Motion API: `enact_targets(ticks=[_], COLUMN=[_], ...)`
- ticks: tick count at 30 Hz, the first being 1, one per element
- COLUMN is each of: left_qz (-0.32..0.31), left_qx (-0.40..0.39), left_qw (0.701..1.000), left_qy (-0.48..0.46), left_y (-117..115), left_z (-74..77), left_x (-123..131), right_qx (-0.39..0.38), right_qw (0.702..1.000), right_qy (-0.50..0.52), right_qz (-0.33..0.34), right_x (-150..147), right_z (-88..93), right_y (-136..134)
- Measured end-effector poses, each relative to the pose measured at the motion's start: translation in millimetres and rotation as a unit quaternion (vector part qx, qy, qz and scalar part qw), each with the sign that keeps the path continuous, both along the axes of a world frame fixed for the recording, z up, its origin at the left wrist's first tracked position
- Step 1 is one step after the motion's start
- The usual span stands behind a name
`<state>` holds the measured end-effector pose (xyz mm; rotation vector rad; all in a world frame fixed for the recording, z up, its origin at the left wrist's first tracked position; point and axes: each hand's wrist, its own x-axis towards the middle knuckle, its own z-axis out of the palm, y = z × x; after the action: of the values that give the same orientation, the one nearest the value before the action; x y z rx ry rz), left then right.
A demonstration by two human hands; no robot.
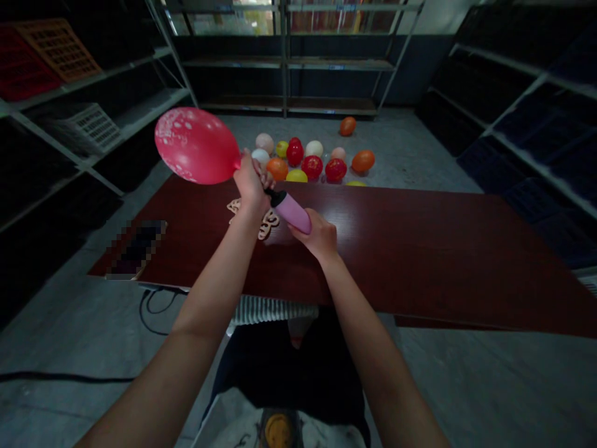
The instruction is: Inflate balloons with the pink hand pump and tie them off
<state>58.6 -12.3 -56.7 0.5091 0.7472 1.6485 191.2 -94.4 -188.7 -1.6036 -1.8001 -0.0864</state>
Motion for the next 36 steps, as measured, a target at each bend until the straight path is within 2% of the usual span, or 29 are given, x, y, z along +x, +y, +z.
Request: enact_targets(ticks=[5, 9, 12, 15, 18, 21, 25, 28, 31, 33, 36], left_qz=[0.022, 0.035, 0.052, 0.071, 0.075, 0.064, 0.055, 0.050, 0.027, 0.016, -0.015], left_qx=[-0.044, -0.033, -0.030, -0.027, -0.003, 0.031, 0.079, 0.109, 0.117, 0.103, 0.052], left_qw=[0.996, 0.994, 0.993, 0.993, 0.995, 0.996, 0.995, 0.992, 0.992, 0.994, 0.998], left_qy=[-0.075, -0.100, -0.099, -0.091, -0.071, -0.048, -0.011, 0.025, 0.038, 0.041, 0.039], left_y=[-10, -17, -18, -17, -15, -14, -17, -17, -13, -9, -3], left_z=[-14.8, -12.3, -0.1, 18.5, 39.8, 61.5, 88.1, 97.8, 88.6, 71.4, 37.2], left_x=[-52, -89, -117, -144, -156, -141, -98, -67, -39, -19, 8], right_qx=[0.008, 0.011, 0.015, 0.032, 0.050, 0.066, 0.081, 0.075, 0.057, 0.047, 0.036], right_qw=[0.996, 0.990, 0.988, 0.987, 0.988, 0.991, 0.994, 0.997, 0.998, 0.999, 0.999], right_qy=[-0.078, -0.124, -0.136, -0.132, -0.116, -0.087, -0.045, -0.018, -0.002, 0.003, 0.005], right_qz=[0.052, 0.067, 0.076, 0.084, 0.088, 0.082, 0.053, 0.031, 0.011, -0.005, -0.030], right_x=[-6, -7, -8, -10, -11, -10, -3, 1, 2, 2, 3], right_z=[-0.3, -1.1, -0.7, 0.1, 0.5, -0.2, -3.7, -7.4, -10.3, -11.4, -11.5], right_y=[-4, -8, -9, -9, -9, -9, -8, -6, -5, -4, -1])
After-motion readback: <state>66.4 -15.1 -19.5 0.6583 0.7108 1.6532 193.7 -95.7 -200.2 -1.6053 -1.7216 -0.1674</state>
